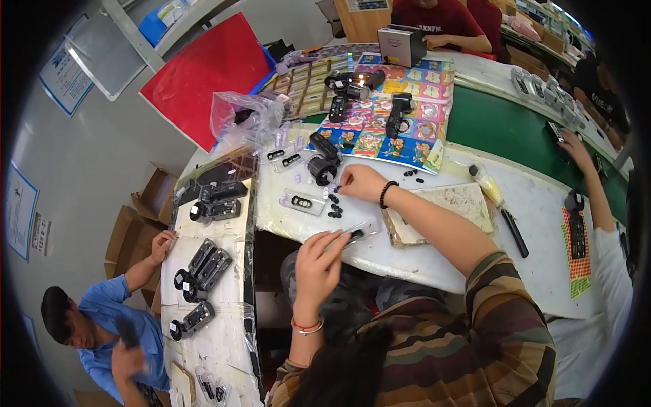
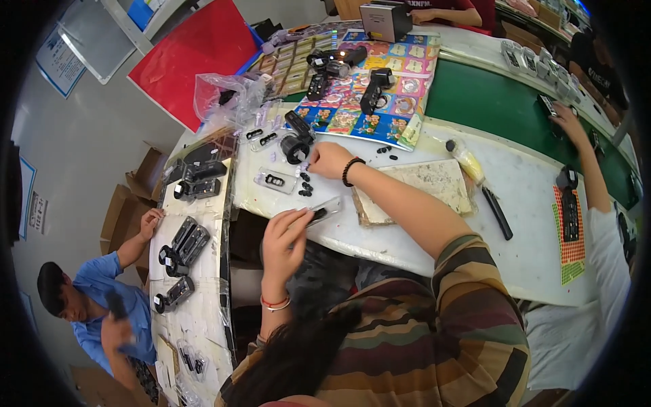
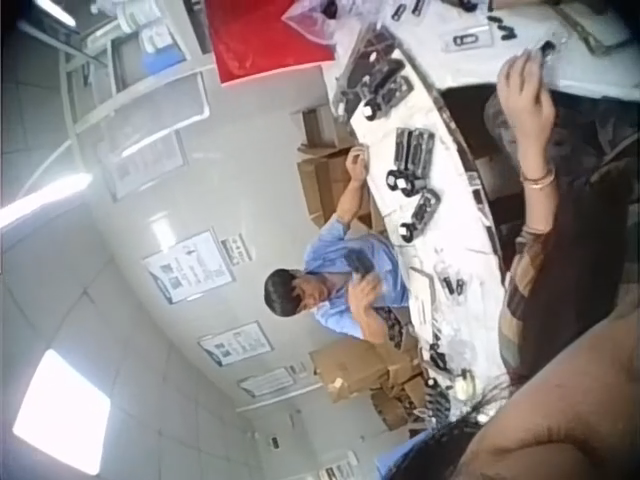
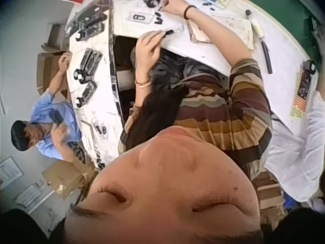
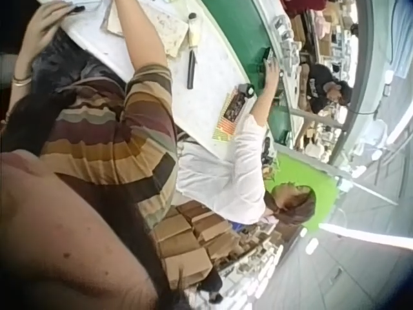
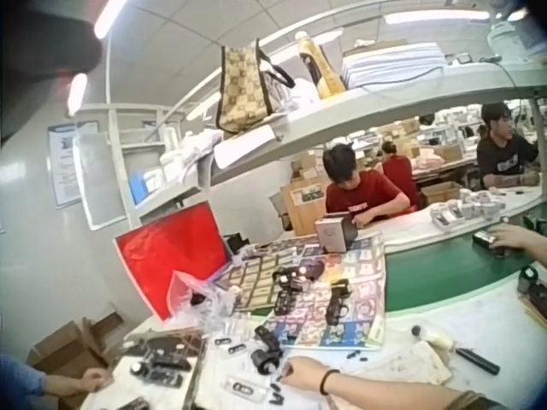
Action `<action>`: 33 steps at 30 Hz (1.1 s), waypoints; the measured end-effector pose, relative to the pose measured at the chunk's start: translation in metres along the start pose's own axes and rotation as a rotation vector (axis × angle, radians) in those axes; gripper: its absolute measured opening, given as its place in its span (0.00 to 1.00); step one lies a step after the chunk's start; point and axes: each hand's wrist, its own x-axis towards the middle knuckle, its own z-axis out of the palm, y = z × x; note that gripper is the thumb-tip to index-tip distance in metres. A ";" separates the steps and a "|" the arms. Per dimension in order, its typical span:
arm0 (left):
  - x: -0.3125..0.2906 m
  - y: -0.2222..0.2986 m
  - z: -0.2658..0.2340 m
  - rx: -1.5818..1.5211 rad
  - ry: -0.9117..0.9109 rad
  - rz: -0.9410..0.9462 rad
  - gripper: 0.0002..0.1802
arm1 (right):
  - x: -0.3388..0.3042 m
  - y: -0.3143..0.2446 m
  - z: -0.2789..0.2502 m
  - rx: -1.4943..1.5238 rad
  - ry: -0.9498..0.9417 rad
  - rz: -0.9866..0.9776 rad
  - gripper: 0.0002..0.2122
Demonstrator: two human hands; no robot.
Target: Assembling the internal components and outer shells of handheld electronic devices at an assembly line workbench.
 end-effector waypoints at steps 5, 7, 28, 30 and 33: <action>0.025 0.022 0.043 -0.063 -0.013 0.120 0.25 | -0.066 -0.024 -0.074 0.238 0.122 -0.160 0.06; 0.038 0.034 0.057 -0.081 -0.049 0.144 0.22 | -0.105 -0.021 -0.097 0.152 0.162 -0.193 0.06; 0.053 0.026 0.081 -0.403 -0.148 0.008 0.19 | -0.164 0.008 -0.089 -0.269 0.176 -0.467 0.06; 0.053 0.024 0.082 -0.404 -0.138 0.025 0.18 | -0.163 0.010 -0.090 -0.309 0.152 -0.479 0.06; 0.053 0.024 0.082 -0.406 -0.118 0.053 0.16 | -0.162 0.006 -0.092 -0.327 0.123 -0.469 0.06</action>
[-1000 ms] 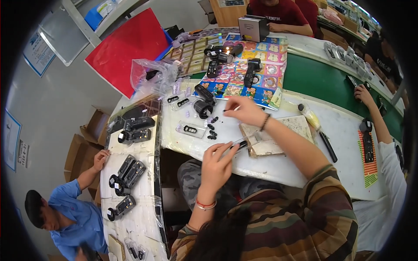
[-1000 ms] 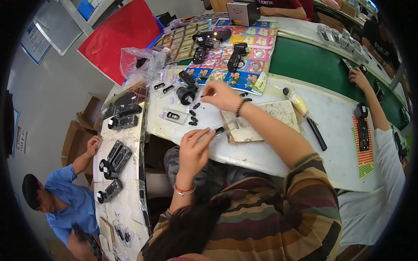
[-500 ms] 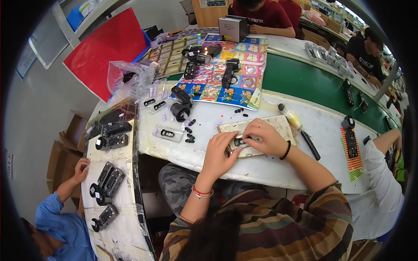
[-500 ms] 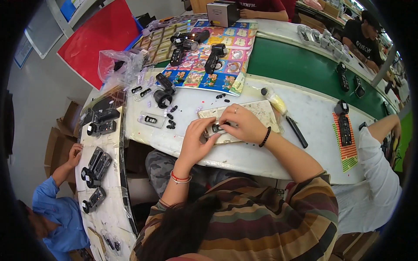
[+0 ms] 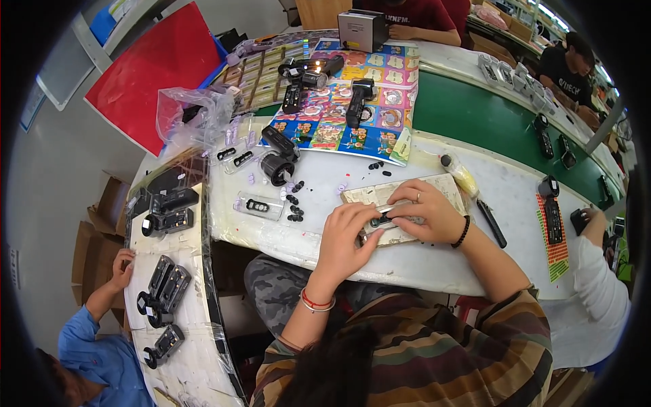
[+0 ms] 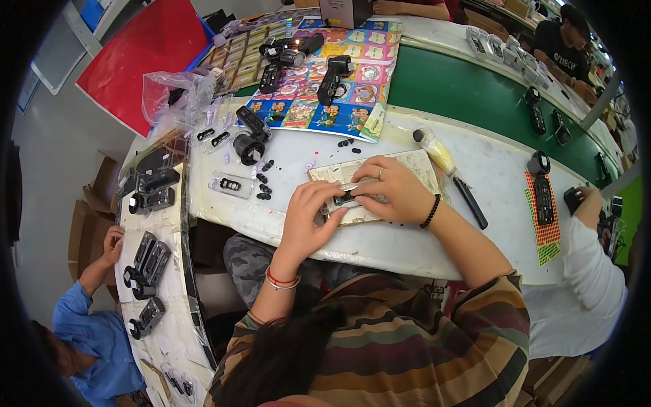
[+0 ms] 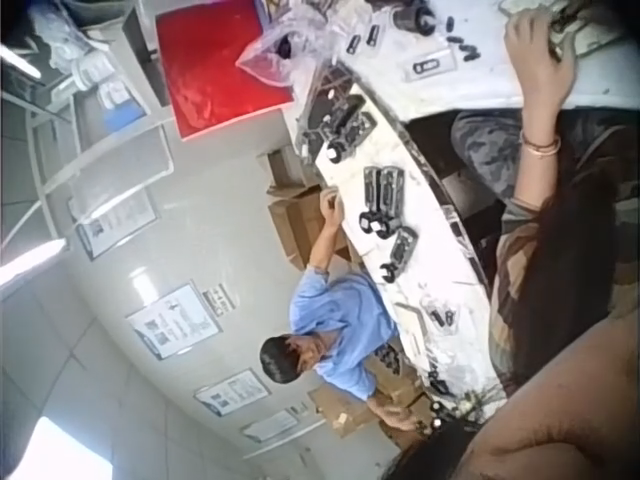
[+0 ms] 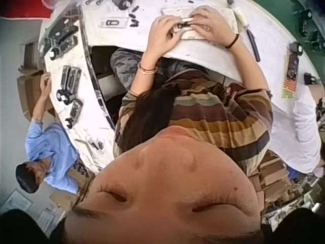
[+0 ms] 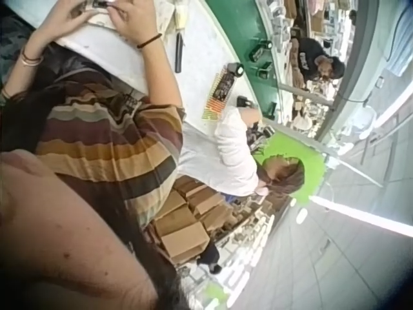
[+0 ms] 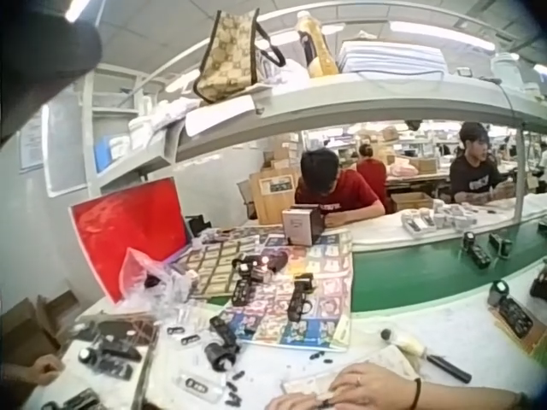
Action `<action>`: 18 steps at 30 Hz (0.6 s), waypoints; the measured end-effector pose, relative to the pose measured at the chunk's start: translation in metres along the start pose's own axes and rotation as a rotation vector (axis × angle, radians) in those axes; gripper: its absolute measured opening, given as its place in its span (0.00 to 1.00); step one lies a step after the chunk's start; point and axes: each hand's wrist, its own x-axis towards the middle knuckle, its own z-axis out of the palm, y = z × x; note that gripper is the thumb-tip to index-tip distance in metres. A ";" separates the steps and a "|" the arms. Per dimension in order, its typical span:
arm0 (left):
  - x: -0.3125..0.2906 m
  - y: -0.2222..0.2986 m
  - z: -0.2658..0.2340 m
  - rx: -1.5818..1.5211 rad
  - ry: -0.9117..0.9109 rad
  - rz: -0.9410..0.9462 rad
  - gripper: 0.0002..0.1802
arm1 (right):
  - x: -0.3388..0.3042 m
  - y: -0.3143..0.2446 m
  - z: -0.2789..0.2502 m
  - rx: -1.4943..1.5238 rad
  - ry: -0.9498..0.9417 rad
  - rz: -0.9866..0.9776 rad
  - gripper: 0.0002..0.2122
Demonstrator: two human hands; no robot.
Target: Assembling the internal components and outer shells of handheld electronic devices at an assembly line workbench.
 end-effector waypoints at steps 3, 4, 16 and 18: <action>-0.002 -0.001 0.001 0.054 -0.019 0.017 0.14 | 0.004 -0.004 -0.007 -0.137 -0.051 -0.069 0.07; -0.002 0.001 0.002 0.060 -0.009 0.004 0.12 | 0.005 -0.004 -0.010 -0.117 -0.108 -0.036 0.07; 0.000 0.003 -0.003 0.108 -0.007 0.052 0.13 | 0.101 0.052 -0.013 0.017 0.052 0.441 0.20; 0.003 0.007 -0.002 0.107 -0.030 0.071 0.13 | 0.139 0.106 0.005 -0.074 0.202 0.622 0.34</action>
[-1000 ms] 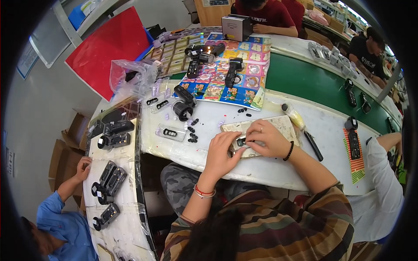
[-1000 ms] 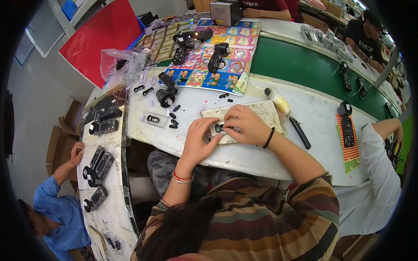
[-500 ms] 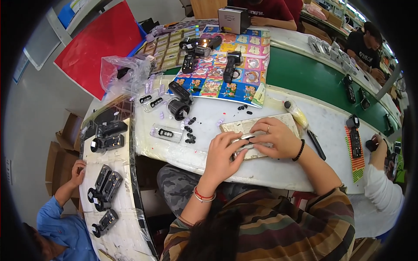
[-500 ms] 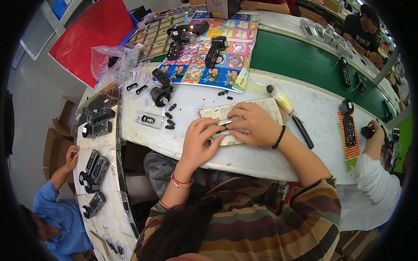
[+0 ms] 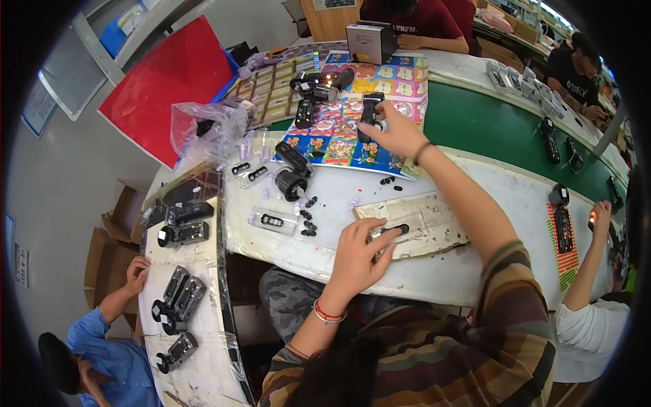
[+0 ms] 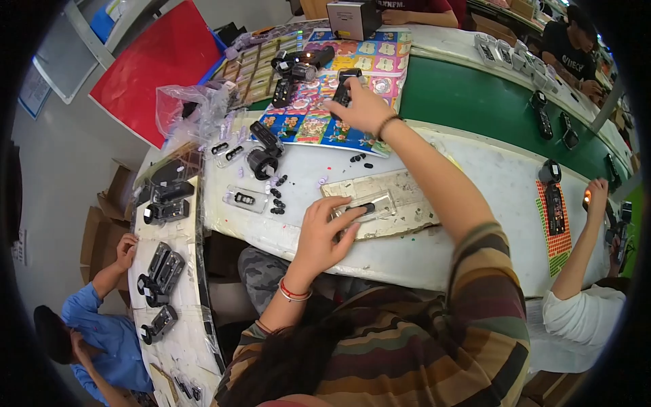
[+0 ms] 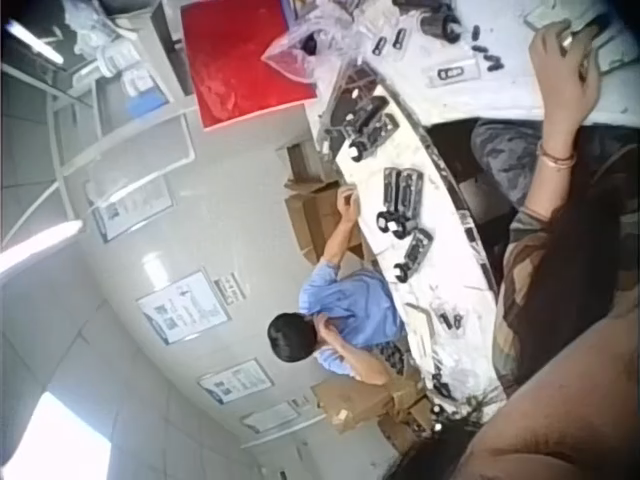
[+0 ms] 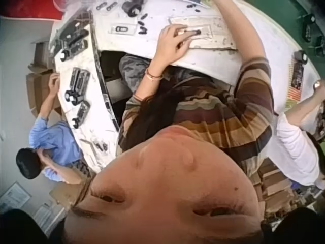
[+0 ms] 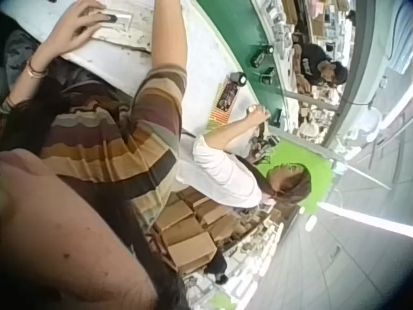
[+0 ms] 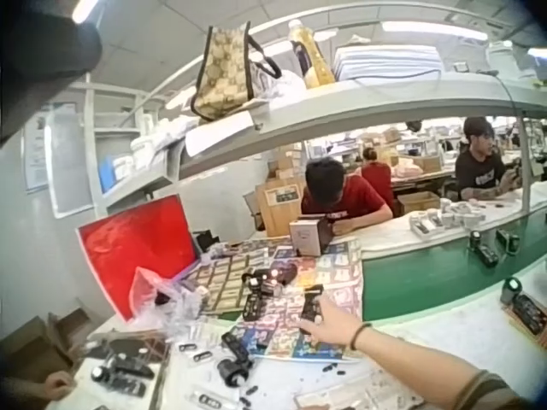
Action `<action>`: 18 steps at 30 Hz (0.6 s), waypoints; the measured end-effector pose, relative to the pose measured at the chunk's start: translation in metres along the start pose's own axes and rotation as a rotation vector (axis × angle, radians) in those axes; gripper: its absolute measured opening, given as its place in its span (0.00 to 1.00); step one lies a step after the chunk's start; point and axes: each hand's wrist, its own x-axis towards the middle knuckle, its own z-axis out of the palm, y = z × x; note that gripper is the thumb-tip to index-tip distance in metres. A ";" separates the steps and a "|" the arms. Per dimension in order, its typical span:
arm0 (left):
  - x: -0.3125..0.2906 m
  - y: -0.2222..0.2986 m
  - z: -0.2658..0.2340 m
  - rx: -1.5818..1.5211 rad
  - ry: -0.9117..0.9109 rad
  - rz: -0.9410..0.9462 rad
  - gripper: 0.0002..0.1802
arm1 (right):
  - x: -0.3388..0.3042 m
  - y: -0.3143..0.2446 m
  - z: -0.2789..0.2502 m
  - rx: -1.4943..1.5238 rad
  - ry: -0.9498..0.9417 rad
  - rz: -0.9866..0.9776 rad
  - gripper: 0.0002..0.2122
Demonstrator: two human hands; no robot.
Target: Assembling the internal components and outer shells of handheld electronic devices at an assembly line workbench.
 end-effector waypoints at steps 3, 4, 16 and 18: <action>-0.002 -0.003 0.002 0.013 -0.027 0.009 0.15 | 0.046 0.006 0.044 -0.280 0.033 0.242 0.49; -0.004 -0.003 0.004 0.014 -0.028 0.011 0.15 | 0.050 0.006 0.047 -0.294 -0.047 0.341 0.49; -0.007 -0.019 -0.007 -0.250 0.283 -0.169 0.21 | -0.032 -0.003 -0.025 1.225 -0.387 0.313 0.13; 0.003 -0.024 -0.020 -0.454 0.505 -0.249 0.23 | -0.074 -0.017 -0.055 1.213 -0.548 0.110 0.20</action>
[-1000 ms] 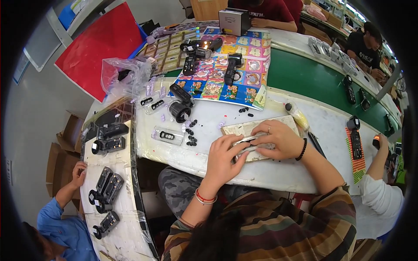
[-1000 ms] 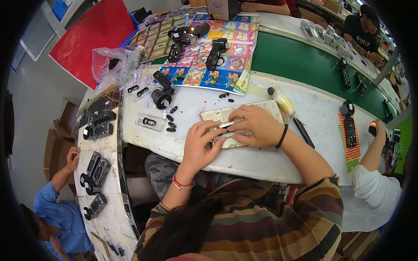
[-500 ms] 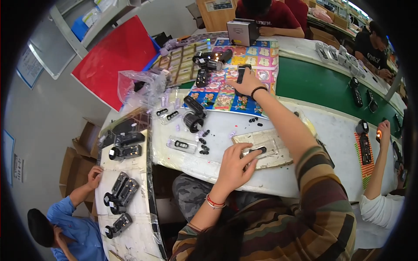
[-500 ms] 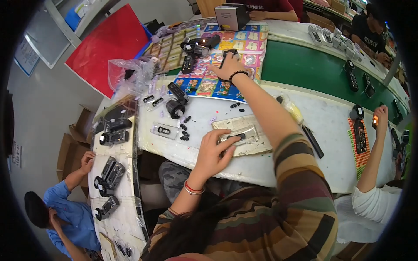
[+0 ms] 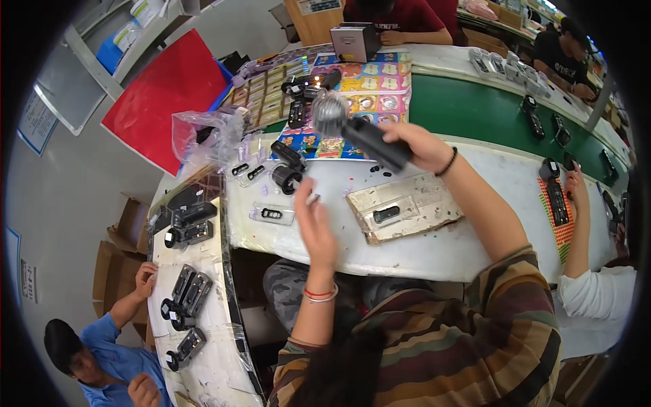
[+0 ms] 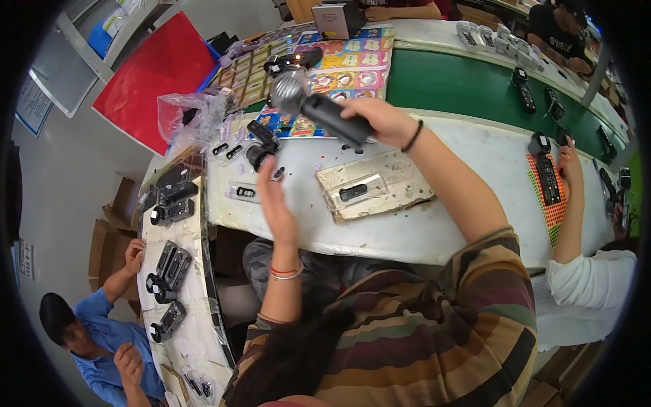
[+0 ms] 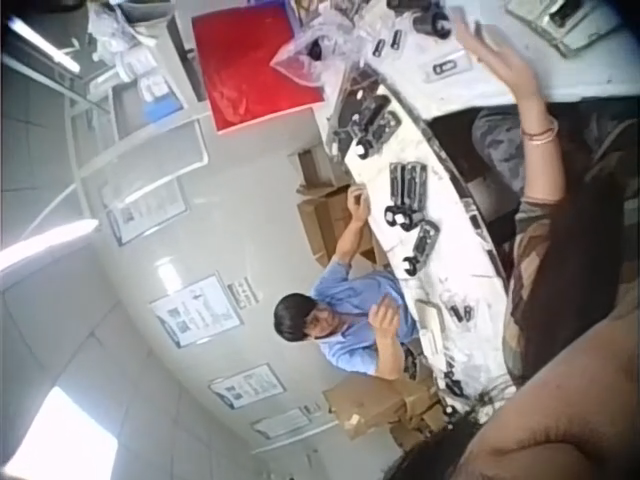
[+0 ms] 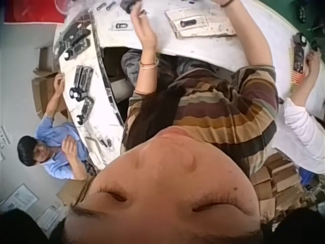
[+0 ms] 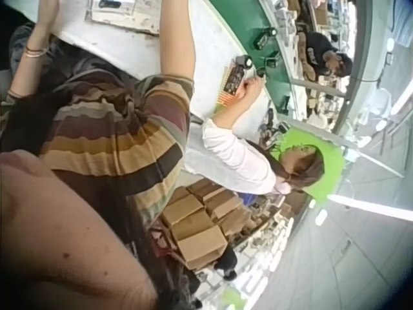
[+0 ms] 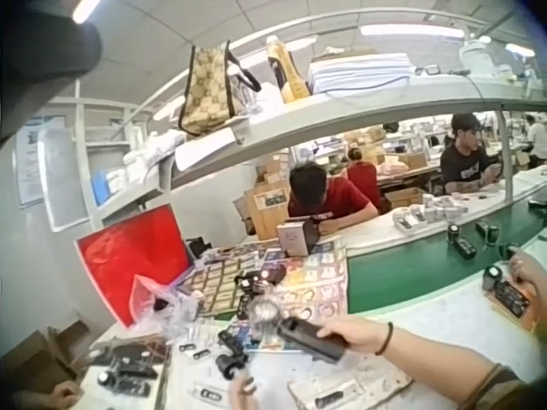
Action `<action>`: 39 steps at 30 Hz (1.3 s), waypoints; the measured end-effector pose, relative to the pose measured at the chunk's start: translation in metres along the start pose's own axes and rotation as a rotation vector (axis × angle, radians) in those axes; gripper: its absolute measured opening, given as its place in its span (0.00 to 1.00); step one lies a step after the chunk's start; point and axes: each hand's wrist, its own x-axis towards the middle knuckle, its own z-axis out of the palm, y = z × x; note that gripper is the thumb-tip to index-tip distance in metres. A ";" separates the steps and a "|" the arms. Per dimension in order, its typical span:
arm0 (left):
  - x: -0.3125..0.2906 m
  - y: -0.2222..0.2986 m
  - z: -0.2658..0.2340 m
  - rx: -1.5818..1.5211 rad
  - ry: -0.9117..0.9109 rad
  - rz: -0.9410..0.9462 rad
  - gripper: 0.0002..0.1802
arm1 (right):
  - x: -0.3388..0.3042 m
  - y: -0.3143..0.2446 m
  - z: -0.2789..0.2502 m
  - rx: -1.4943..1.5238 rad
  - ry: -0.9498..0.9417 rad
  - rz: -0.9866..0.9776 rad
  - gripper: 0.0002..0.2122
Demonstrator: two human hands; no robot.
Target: Assembling the internal components and outer shells of handheld electronic devices at an assembly line workbench.
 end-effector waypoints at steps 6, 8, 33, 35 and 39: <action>0.018 0.026 -0.008 -0.523 -0.238 -0.122 0.29 | -0.073 -0.010 0.055 -0.392 -0.179 0.262 0.21; 0.012 0.033 -0.007 -0.230 -0.210 -0.004 0.30 | -0.087 -0.010 0.056 -0.570 -0.193 0.056 0.23; 0.002 -0.005 0.004 0.034 -0.224 -0.174 0.15 | -0.071 0.063 0.036 -1.626 0.048 -0.649 0.27; 0.003 -0.010 0.000 0.002 -0.230 -0.215 0.16 | -0.069 0.063 0.039 -1.546 0.017 -0.519 0.28; 0.006 -0.015 0.001 -0.066 -0.231 -0.245 0.19 | -0.061 0.055 0.045 -1.686 -0.037 -0.422 0.29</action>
